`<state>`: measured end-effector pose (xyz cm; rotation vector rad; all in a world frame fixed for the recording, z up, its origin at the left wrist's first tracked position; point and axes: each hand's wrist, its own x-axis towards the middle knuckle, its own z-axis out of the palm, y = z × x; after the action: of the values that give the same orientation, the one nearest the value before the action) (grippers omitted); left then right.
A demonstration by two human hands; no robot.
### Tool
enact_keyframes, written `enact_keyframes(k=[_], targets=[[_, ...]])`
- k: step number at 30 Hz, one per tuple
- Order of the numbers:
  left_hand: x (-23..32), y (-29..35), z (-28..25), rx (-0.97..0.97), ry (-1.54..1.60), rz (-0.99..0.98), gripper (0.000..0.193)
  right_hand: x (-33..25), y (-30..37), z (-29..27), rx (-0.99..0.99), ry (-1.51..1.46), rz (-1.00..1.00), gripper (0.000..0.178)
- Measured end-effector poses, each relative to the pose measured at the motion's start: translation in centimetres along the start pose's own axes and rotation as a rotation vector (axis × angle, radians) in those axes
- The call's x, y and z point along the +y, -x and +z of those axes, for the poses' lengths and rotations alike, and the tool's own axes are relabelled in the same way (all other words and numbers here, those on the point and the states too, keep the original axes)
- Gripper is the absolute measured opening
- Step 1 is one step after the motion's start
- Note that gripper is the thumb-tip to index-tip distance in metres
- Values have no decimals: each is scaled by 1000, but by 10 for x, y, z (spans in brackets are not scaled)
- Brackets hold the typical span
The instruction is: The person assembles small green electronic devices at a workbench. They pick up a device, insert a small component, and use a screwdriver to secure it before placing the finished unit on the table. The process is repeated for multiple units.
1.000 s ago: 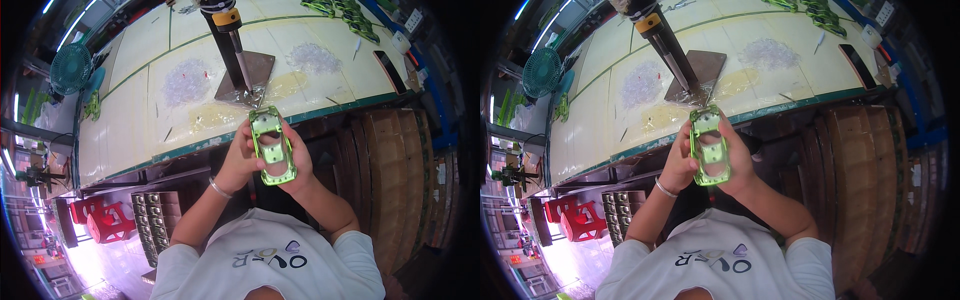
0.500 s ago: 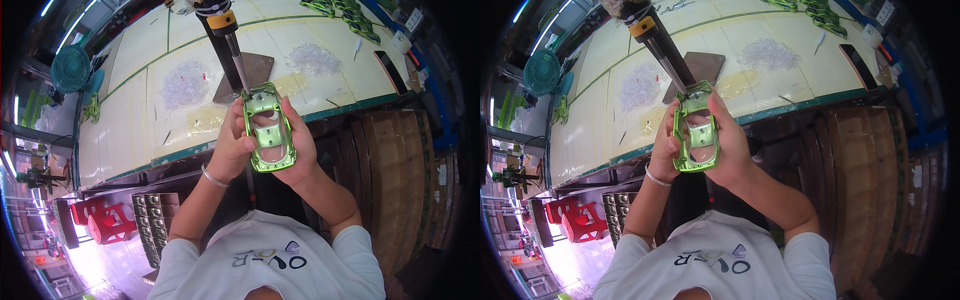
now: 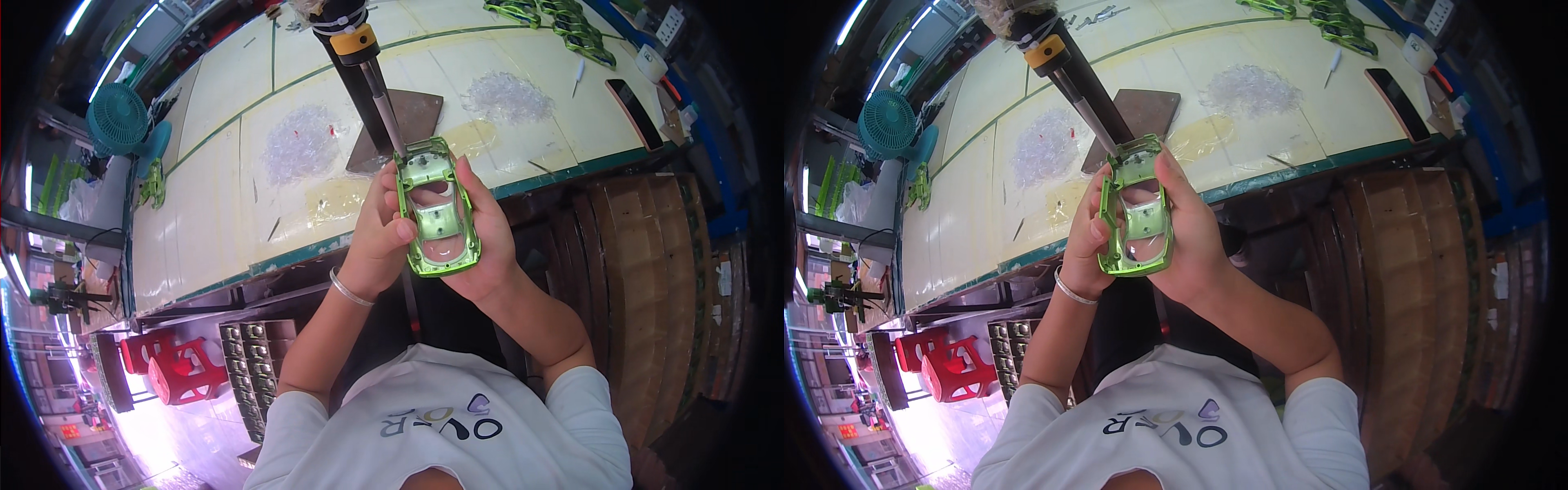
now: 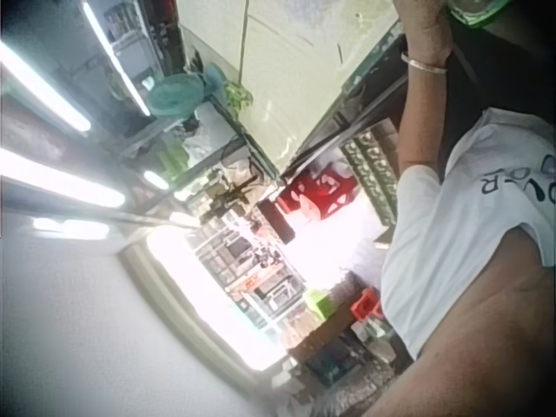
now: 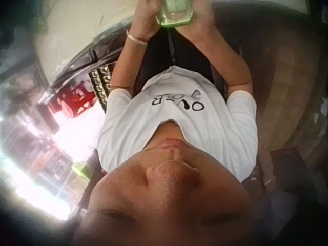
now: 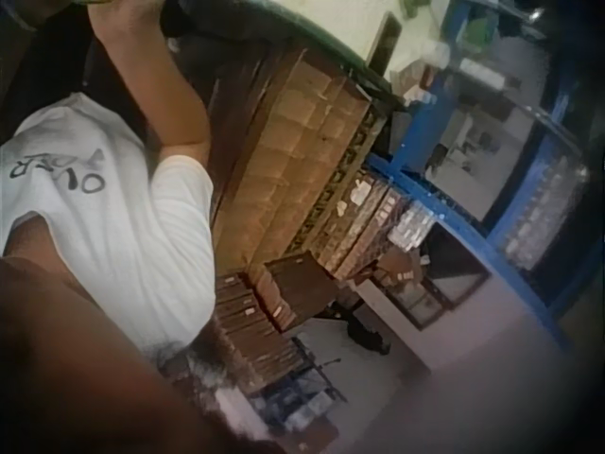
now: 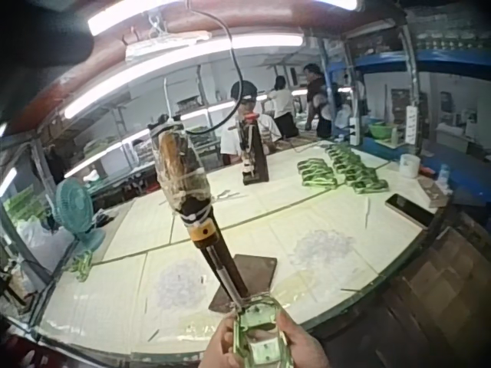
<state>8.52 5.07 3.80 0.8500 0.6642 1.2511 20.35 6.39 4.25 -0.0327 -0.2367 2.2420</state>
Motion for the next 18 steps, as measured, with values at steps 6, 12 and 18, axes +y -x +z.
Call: enact_keyframes(k=[6, 12, 18], targets=[[2, 2, 0, 10, -13, 2, 91, 2, 2, 3, 53, 60, -18, 54], [8, 6, 8, 74, 72, -37, 86, 5, 2, 4, 101, 157, -110, 53], [11, 5, 12, 54, 53, -23, 78, 1, 1, 9, 187, 208, -118, 50]])
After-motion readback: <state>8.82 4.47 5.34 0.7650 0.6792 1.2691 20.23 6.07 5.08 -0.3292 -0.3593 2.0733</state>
